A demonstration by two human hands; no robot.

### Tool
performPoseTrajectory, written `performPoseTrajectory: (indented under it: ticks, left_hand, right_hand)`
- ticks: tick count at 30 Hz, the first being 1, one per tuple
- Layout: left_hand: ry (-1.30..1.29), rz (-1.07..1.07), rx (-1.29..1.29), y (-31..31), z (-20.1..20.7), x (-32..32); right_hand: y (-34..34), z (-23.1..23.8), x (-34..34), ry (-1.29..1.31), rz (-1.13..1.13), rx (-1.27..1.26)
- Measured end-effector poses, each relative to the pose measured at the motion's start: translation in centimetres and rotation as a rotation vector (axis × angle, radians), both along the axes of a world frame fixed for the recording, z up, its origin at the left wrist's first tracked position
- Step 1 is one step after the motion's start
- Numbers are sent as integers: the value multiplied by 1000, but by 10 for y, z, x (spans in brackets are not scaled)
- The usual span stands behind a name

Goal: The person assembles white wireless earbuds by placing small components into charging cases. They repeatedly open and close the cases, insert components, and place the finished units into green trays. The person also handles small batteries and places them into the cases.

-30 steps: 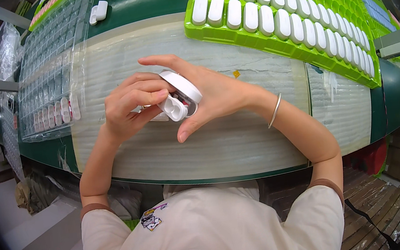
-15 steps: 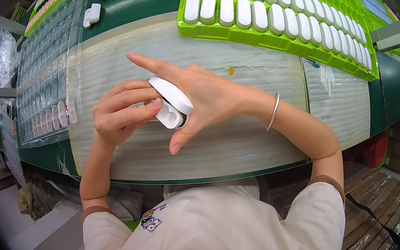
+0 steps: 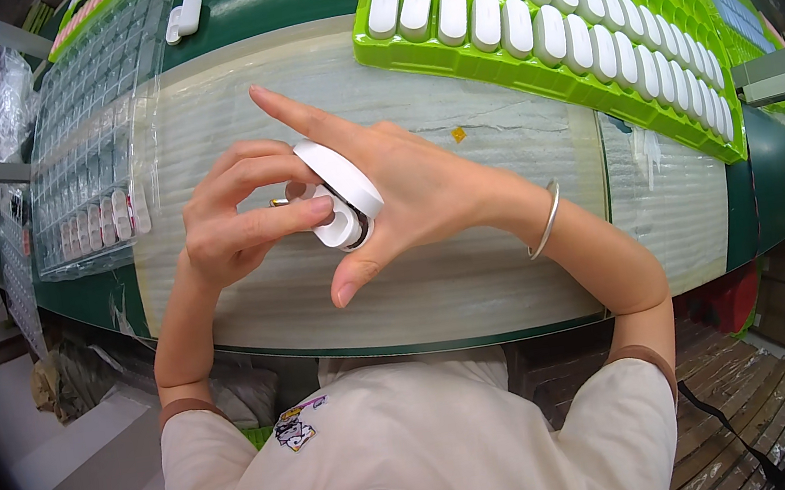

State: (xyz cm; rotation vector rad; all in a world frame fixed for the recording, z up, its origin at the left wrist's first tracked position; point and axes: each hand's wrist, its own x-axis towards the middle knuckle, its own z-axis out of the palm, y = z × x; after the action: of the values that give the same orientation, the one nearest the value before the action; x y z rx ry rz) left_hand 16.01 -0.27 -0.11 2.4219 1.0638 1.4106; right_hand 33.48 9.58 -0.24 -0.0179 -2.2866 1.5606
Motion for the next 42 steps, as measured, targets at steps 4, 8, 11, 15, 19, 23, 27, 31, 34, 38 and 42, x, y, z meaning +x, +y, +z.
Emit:
performPoseTrajectory:
  ticks: [4,8,11,15,19,23,27,31,34,38,42]
  left_hand:
    - [19,37,34,-2,2,3]
    - [30,38,63,0,2,2]
    - [55,36,71,0,4,2]
    - [66,-3,34,-2,6,-1]
    - [76,-52,11,-2,9,-3]
    - [14,8,88,-2,7,4]
    - [-10,183,244,-3,-3,17]
    - [-64,229,333,0,-14,21]
    - [-43,220,301,-3,-11,20]
    - [-189,138,80,-12,5,19]
    - [-90,-69,-105,-8,13,-2]
  right_hand:
    - [-1,-1,-2,55,-7,-4]
    - [-4,4,0,12,-40,-30]
    - [-6,11,2,-129,-70,-103]
    - [-6,9,2,-69,-66,-13]
    - [-8,11,1,-54,-45,-65]
    - [-8,13,3,-110,-41,-160]
    - [-16,7,-1,46,-75,-204]
    - [-21,13,-3,-36,-42,-437]
    - [-21,10,-3,-34,-8,-465]
    - [-22,13,-4,-41,0,-437]
    - [-16,0,-3,-18,3,-247]
